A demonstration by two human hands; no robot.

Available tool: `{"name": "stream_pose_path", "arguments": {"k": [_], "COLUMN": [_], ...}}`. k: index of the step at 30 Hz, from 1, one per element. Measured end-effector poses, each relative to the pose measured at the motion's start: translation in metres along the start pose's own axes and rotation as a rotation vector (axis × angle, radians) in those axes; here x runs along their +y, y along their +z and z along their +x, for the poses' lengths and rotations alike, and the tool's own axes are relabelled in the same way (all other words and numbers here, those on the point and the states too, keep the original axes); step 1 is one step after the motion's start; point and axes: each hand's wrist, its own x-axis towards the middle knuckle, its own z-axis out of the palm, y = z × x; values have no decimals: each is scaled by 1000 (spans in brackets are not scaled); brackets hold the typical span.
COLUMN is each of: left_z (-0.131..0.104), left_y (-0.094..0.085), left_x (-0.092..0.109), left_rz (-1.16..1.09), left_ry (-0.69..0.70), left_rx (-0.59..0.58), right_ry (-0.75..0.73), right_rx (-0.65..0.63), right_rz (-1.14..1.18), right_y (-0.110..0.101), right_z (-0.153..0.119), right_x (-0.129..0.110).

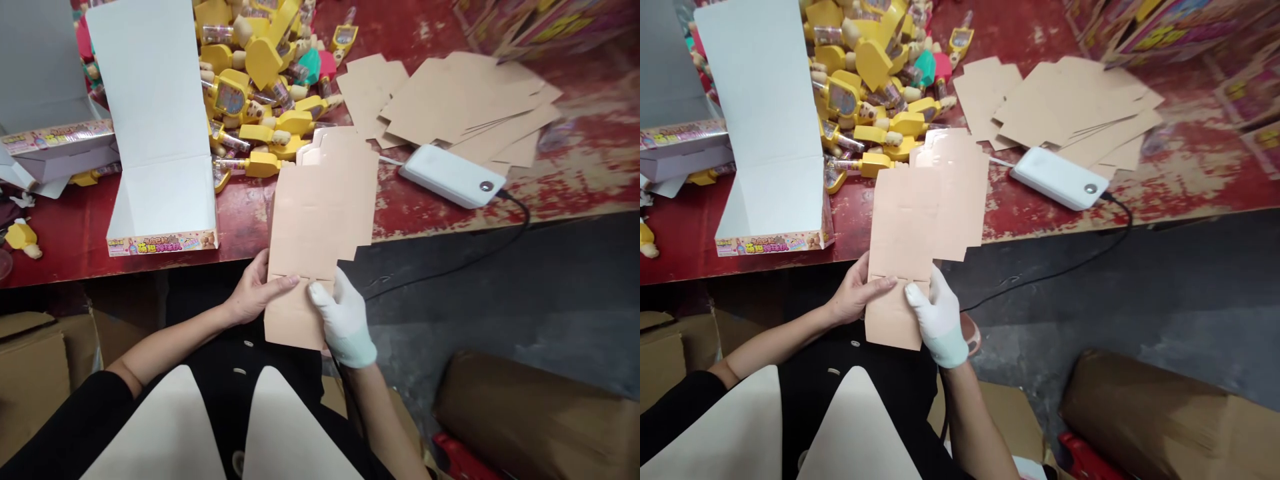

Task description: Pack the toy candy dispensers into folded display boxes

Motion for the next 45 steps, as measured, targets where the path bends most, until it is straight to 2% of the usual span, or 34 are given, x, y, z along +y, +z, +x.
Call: {"name": "stream_pose_path", "arguments": {"k": [6,9,11,13,15,17,19,22,24,27,29,32,36,37,38,39,41,42,43,44,45], "left_z": [3,4,5,5,8,14,24,41,49,57,60,62,59,58,59,61,65,65,63,59,53], "left_y": [-3,-5,-9,-13,-15,-14,-8,6,14,23,26,28,25,21,15,8,-6,-11,-15,-18,-20], "left_x": [1,-4,-7,-3,10,32,59,94,111,124,129,132,139,142,146,150,158,161,164,165,165], "left_rz": [12,66,196,414,662,885,1051,1159,1200,1276,1270,1164,1139,1150,1152,1136,1078,1054,1036,1022,1011], "left_ry": [9,24,77,211,424,648,823,951,949,834,769,770,771,787,819,868,1000,1071,1138,1196,1244], "left_rx": [8,-1,37,137,246,265,173,-26,-89,-86,-121,-202,-171,-153,-133,-104,-16,33,82,128,168], "right_ry": [16,3,-9,-24,-36,-44,-42,-60,-75,-59,-39,-31,-95,-132,-185,-251,-389,-430,-444,-438,-425], "right_rx": [-28,-25,-17,-5,-17,-71,-158,-274,-331,-428,-482,-506,-513,-461,-343,-158,314,492,570,538,430], "right_rz": [0,-27,-74,-134,-189,-239,-284,-326,-318,-281,-259,-265,-337,-365,-413,-476,-601,-633,-626,-575,-496], "right_y": [7,2,-8,-24,-42,-56,-66,-67,-64,-63,-66,-73,-70,-66,-62,-56,-45,-38,-32,-24,-17], "right_z": [1,3,6,10,15,20,26,33,36,40,43,51,60,61,61,61,58,54,50,46,42], "right_x": [-6,-11,-15,-22,-29,-37,-46,-65,-79,-96,-103,-111,-122,-123,-122,-117,-102,-93,-84,-76,-71]}}
